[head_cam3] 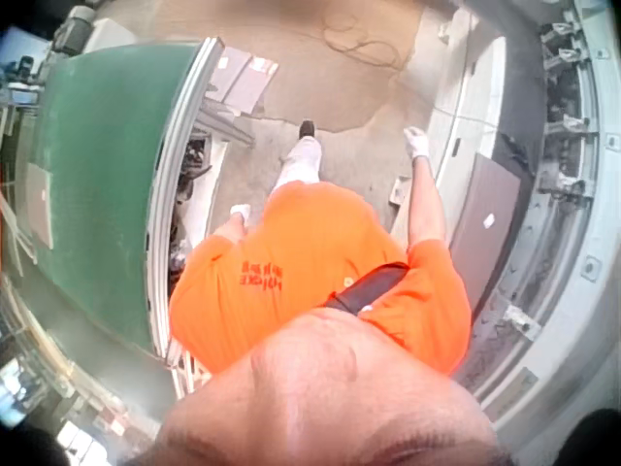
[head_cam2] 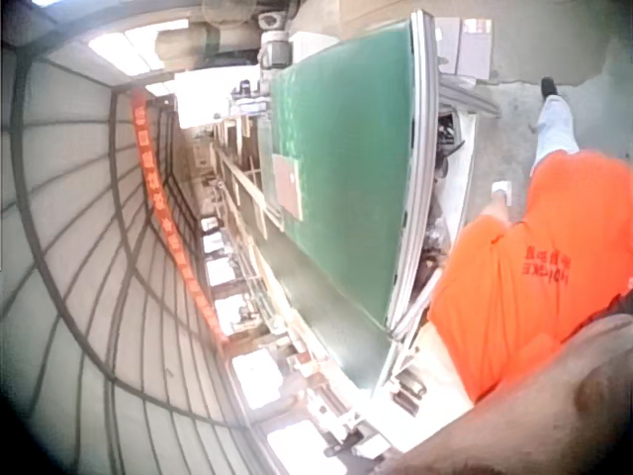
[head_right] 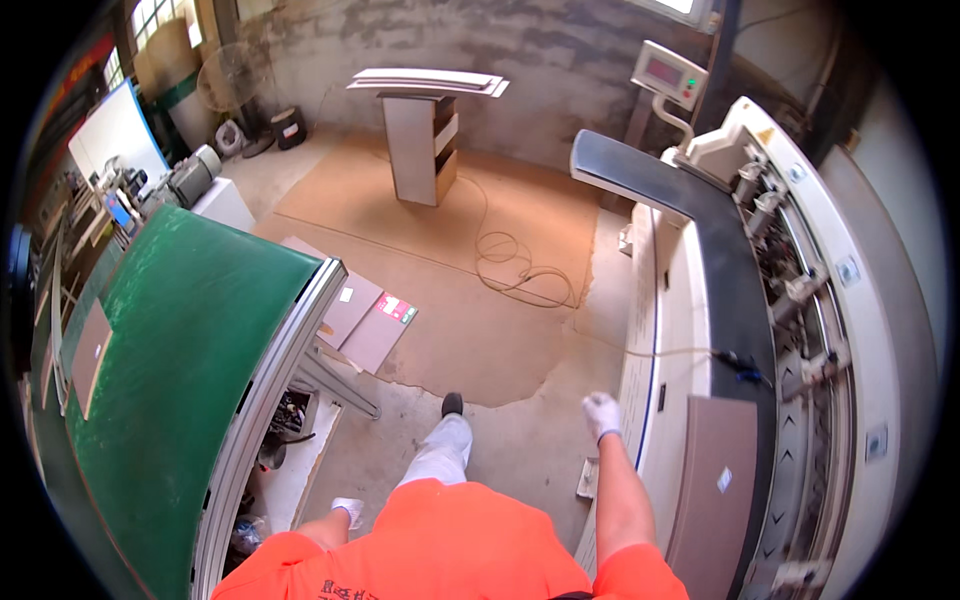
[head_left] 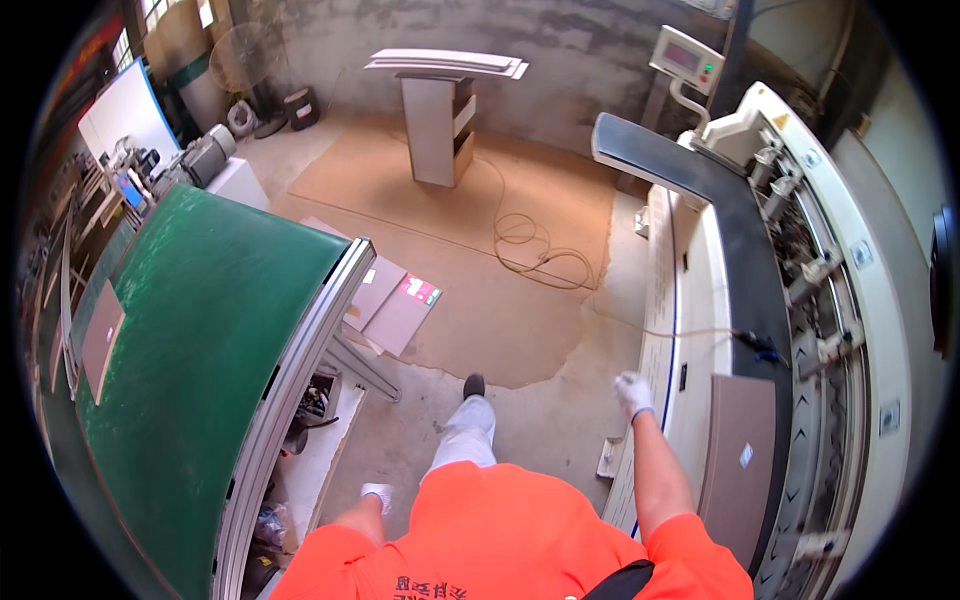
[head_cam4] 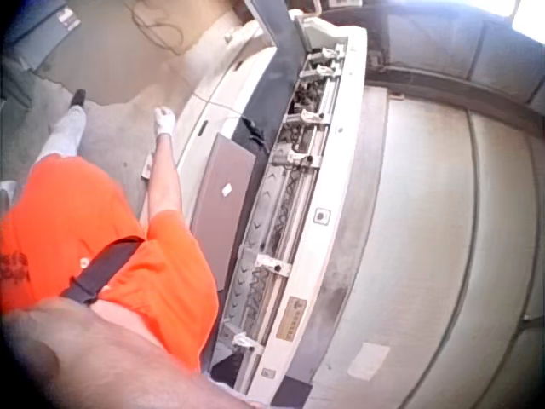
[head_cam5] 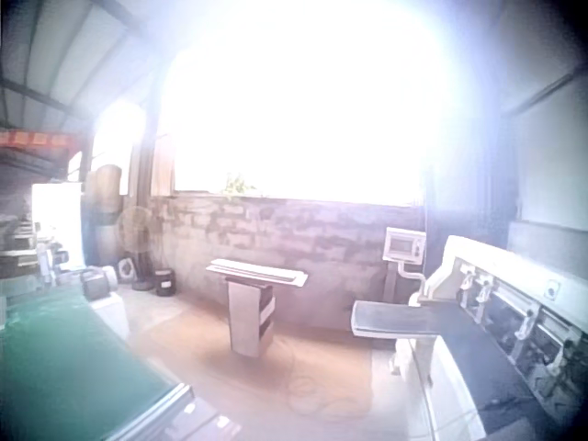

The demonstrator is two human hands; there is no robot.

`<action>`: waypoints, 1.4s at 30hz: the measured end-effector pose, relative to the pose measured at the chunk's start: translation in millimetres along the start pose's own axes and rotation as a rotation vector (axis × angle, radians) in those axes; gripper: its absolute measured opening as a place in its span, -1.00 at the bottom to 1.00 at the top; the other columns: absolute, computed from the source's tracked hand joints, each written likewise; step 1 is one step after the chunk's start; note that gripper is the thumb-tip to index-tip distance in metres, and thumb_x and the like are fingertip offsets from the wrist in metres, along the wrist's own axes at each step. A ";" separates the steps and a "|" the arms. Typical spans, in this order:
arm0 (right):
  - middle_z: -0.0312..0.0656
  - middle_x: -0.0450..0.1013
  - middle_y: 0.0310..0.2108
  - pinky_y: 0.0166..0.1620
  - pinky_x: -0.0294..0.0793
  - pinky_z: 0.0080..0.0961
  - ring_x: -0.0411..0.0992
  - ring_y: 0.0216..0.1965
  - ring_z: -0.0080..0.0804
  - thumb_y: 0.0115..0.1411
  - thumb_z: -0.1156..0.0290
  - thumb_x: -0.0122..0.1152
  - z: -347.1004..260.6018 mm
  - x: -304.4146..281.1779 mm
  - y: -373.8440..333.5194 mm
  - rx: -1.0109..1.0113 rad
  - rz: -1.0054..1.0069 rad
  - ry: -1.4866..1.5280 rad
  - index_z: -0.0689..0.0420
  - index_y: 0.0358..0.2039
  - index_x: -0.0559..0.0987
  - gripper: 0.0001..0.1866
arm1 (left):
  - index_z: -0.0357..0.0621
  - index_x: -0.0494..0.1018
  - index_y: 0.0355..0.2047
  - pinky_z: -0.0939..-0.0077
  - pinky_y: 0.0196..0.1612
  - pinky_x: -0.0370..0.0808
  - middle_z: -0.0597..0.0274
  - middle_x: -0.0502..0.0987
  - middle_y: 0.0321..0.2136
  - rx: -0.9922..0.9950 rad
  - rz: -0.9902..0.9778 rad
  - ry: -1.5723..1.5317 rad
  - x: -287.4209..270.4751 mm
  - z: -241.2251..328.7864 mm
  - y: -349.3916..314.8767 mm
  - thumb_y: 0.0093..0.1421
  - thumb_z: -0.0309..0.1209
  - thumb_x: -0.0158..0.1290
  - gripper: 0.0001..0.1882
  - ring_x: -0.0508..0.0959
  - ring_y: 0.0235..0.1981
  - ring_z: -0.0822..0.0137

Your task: The person moves large rectangular wood panels from a green conveyor table to a processing machine. They use a handheld air gun to clean the edges of each panel before placing it on the machine's conveyor belt. The person repeats this process for multiple panels, stacking the finished pieces on a nearby table.

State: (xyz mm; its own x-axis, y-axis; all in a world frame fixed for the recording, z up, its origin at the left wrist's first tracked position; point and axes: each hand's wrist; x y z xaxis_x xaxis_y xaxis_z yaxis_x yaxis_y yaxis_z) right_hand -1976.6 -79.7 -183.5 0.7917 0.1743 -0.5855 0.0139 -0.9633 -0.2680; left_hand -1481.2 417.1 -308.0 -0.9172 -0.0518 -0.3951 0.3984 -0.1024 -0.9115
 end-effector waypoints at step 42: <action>0.21 0.45 0.17 0.30 0.35 -0.19 0.42 0.24 0.04 0.12 -0.25 0.35 -864.3 367.1 1138.4 -0.088 0.337 -0.249 0.33 0.27 0.40 -0.03 | -0.08 0.44 0.10 0.37 -0.32 0.62 0.23 0.62 -0.23 0.711 0.155 -1.252 -737.8 1444.8 285.8 0.37 -0.32 0.11 -0.68 0.65 -0.32 0.30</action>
State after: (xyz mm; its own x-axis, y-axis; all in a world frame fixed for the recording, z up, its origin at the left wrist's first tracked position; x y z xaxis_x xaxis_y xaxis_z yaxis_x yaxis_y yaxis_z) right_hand -1142.3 -1288.7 -42.2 0.5890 -0.1201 -0.7992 -0.1600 -0.9866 0.0303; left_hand -681.0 -1009.3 -111.4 -0.4062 -0.8883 0.2144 0.7519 -0.4582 -0.4740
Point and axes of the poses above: each hand's wrist, its own y-axis towards the middle knuckle, its own x-axis out of the palm, z = x × y
